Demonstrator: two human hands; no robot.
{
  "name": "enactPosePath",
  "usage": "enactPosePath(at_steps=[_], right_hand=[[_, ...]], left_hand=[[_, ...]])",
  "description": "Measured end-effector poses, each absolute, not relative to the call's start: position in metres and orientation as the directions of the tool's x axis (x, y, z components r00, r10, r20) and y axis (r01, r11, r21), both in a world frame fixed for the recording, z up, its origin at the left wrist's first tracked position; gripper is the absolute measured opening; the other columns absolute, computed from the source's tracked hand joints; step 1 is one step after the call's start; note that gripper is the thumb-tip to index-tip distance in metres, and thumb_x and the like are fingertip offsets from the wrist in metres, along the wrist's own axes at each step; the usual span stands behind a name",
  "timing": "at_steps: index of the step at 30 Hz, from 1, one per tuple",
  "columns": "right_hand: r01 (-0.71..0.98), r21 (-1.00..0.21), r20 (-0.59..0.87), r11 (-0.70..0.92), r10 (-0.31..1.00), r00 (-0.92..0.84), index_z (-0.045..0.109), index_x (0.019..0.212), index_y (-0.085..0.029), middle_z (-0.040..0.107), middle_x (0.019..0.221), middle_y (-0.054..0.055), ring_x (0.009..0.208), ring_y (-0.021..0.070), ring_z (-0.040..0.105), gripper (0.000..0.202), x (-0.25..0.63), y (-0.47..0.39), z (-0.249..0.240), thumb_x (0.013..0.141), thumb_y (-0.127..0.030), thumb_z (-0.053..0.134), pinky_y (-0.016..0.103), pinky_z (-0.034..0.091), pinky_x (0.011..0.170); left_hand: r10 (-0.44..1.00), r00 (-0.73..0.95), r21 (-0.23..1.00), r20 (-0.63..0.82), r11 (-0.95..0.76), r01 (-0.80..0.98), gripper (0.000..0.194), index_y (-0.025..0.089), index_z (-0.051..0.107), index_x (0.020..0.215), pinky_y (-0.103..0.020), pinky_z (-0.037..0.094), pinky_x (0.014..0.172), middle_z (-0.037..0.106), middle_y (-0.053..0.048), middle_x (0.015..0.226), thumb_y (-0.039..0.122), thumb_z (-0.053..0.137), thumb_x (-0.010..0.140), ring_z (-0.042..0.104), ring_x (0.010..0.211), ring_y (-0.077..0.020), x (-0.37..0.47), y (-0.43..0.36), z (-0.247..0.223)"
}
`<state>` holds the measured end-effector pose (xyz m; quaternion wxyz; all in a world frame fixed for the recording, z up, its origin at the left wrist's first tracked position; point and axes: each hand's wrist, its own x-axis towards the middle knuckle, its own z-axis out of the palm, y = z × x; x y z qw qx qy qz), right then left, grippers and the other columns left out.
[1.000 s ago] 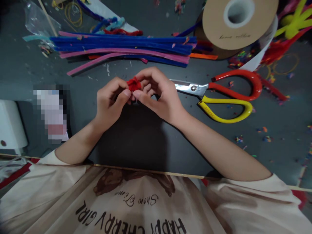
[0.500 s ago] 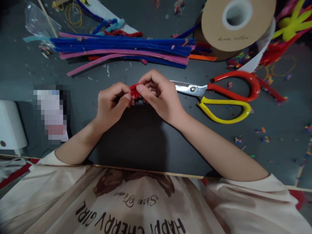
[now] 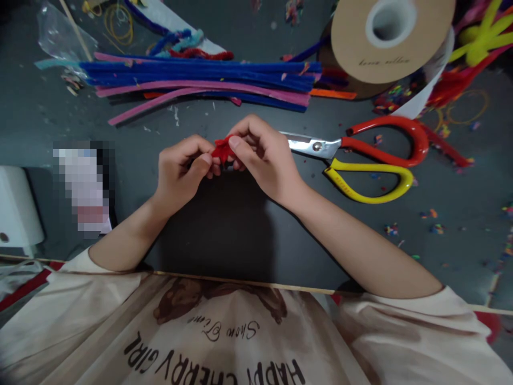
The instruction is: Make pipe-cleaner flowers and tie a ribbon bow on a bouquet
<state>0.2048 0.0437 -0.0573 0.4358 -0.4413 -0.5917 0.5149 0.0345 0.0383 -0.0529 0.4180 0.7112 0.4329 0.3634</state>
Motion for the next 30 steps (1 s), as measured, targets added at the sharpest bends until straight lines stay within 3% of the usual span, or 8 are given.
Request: enactPosePath(at_steps=[13,30], right_hand=[[0.03,-0.999,0.028,0.036,0.973,-0.231,0.053,0.078,-0.022,0.058,0.063,-0.004,0.051,0.0061,0.055,0.034,0.205,0.044,-0.055,0.083,-0.056,0.053,0.022,0.048,0.05],[-0.022,-0.998,0.056,0.052,0.97,-0.236,0.055,0.076,-0.02,0.059,0.061,-0.005,0.051,0.0034,0.056,0.033,0.206,0.045,-0.053,0.083,-0.052,0.056,0.017,0.048,0.05]], left_hand=[[0.92,0.366,0.93,0.142,-0.251,0.268,0.023,0.017,0.058,0.074,-0.019,0.042,0.053,0.062,0.002,0.065,0.027,0.046,0.09,0.051,0.054,-0.0036,0.036,0.038,-0.047],[0.891,0.429,0.935,0.151,-0.269,0.23,0.023,0.017,0.061,0.078,-0.018,0.04,0.049,0.063,0.001,0.065,0.025,0.044,0.092,0.054,0.055,-0.0038,0.036,0.039,-0.043]])
